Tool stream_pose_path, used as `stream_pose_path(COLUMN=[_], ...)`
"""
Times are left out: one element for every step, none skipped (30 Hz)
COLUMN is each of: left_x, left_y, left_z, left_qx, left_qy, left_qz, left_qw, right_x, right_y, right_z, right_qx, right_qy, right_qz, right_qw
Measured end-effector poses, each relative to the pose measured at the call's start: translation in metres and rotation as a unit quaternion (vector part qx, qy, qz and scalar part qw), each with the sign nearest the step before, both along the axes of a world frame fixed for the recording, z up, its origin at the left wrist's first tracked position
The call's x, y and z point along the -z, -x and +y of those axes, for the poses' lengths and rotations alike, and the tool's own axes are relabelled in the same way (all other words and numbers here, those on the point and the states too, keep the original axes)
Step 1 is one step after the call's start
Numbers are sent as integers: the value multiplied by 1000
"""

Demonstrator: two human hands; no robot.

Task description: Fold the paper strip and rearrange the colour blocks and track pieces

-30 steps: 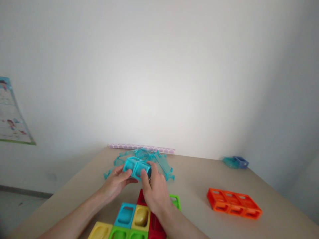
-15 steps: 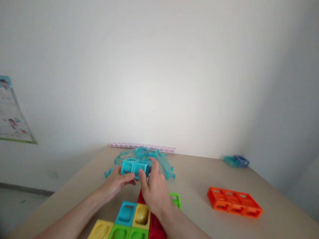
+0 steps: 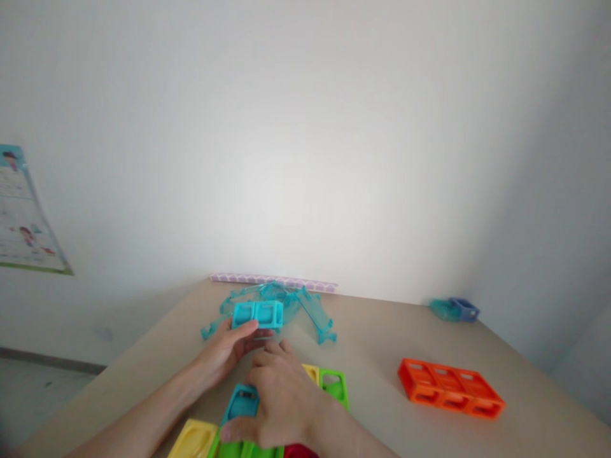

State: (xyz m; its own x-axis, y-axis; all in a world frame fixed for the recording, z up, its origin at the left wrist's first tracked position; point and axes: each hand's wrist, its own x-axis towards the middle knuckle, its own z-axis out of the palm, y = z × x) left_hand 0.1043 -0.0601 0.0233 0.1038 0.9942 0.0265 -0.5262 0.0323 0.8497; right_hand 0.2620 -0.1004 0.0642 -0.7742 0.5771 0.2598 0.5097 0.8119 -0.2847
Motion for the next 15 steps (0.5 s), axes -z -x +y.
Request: stream_pose_path(left_x=[1, 2, 2, 2, 3, 3, 3, 3, 3, 3, 3, 3, 3, 3, 4], left_y=[-4, -8, -12, -15, -18, -19, -20, -20, -20, -20, -20, -19, -19, -19, -19], left_z=[-3, -6, -9, -12, -14, -15, -15, -15, -14, -13, -12, -12, -11, -11, -11], left_qx=[24, 44, 55, 55, 51, 45, 39, 36, 34, 35, 36, 38, 41, 45, 48], left_qy=[1, 2, 8, 17, 27, 39, 49, 59, 68, 74, 76, 75, 72, 70, 71], left_qz=[-3, -3, -1, 3, 6, 8, 9, 8, 5, 3, 0, -3, -5, -6, -3], left_qw=[1000, 999, 998, 998, 998, 998, 998, 998, 997, 997, 996, 996, 997, 996, 996], right_x=[1, 1, 2, 4, 5, 6, 7, 7, 8, 8, 8, 8, 9, 9, 9], right_y=[0, 0, 0, 0, 0, 1, 1, 2, 2, 2, 3, 3, 2, 2, 2], right_z=[2, 3, 5, 6, 8, 9, 10, 11, 11, 11, 10, 10, 9, 9, 9], right_qx=[-4, -10, -14, -14, -10, 0, 11, 22, 30, 35, 37, 38, 39, 41, 40], right_qy=[9, 19, 30, 42, 52, 61, 66, 68, 69, 68, 67, 66, 67, 67, 68], right_qz=[7, 12, 14, 13, 10, 7, 5, 6, 9, 13, 17, 21, 24, 28, 32], right_qw=[1000, 1000, 999, 999, 999, 998, 998, 997, 997, 997, 997, 997, 997, 997, 996])
